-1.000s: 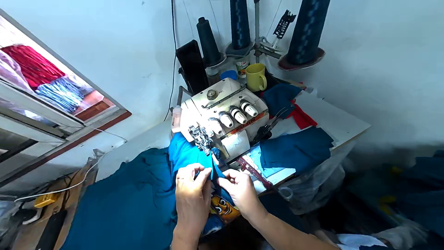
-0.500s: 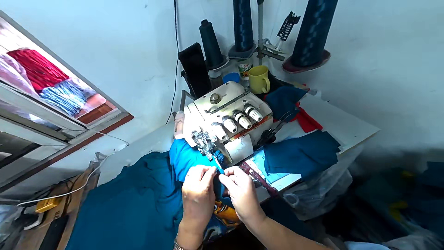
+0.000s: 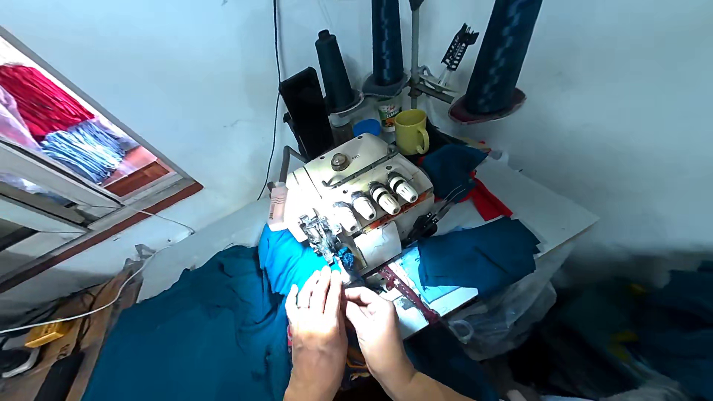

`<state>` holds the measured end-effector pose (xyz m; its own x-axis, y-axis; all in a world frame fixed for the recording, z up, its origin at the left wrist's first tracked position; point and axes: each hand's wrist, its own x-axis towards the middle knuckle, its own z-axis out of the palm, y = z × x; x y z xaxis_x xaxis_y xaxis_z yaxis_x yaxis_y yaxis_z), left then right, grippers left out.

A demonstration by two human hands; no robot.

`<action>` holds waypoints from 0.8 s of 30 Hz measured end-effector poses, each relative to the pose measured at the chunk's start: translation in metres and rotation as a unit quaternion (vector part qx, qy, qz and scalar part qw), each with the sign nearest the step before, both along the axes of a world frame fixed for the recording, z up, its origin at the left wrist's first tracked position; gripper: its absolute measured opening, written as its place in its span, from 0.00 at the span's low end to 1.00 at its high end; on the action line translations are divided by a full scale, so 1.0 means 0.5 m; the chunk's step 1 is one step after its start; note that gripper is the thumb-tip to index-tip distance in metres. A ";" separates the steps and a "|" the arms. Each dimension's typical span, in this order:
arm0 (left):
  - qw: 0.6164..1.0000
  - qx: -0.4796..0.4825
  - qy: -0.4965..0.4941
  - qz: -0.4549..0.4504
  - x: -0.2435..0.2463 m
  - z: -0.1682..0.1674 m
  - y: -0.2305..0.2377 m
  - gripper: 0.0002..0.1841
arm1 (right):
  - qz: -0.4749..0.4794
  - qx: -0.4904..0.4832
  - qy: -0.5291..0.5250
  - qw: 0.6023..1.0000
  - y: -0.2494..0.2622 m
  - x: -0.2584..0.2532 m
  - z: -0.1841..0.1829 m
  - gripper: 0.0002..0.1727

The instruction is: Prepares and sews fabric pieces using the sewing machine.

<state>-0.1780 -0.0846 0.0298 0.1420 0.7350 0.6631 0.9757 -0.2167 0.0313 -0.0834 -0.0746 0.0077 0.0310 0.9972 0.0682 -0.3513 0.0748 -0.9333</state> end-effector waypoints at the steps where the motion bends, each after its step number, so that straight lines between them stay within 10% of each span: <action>1: 1.000 -0.005 -0.015 -0.012 -0.010 -0.005 0.003 0.18 | 0.003 0.008 -0.009 1.000 -0.002 0.000 -0.003 0.07; 7: 0.995 -0.029 -0.070 -0.062 -0.052 -0.008 0.019 0.22 | -0.049 0.107 -0.144 0.982 0.010 0.027 0.000 0.10; 11: 0.993 -0.035 -0.091 -0.073 -0.061 -0.004 0.020 0.22 | -0.042 0.166 -0.427 0.888 0.084 0.053 0.012 0.25; 15: 0.989 -0.043 -0.118 -0.073 -0.062 -0.004 0.020 0.21 | 0.043 0.134 -0.562 0.815 0.080 0.077 0.021 0.16; 24: 0.988 -0.044 -0.130 -0.076 -0.060 -0.004 0.019 0.21 | -0.091 0.243 -0.419 0.870 0.070 0.067 -0.054 0.16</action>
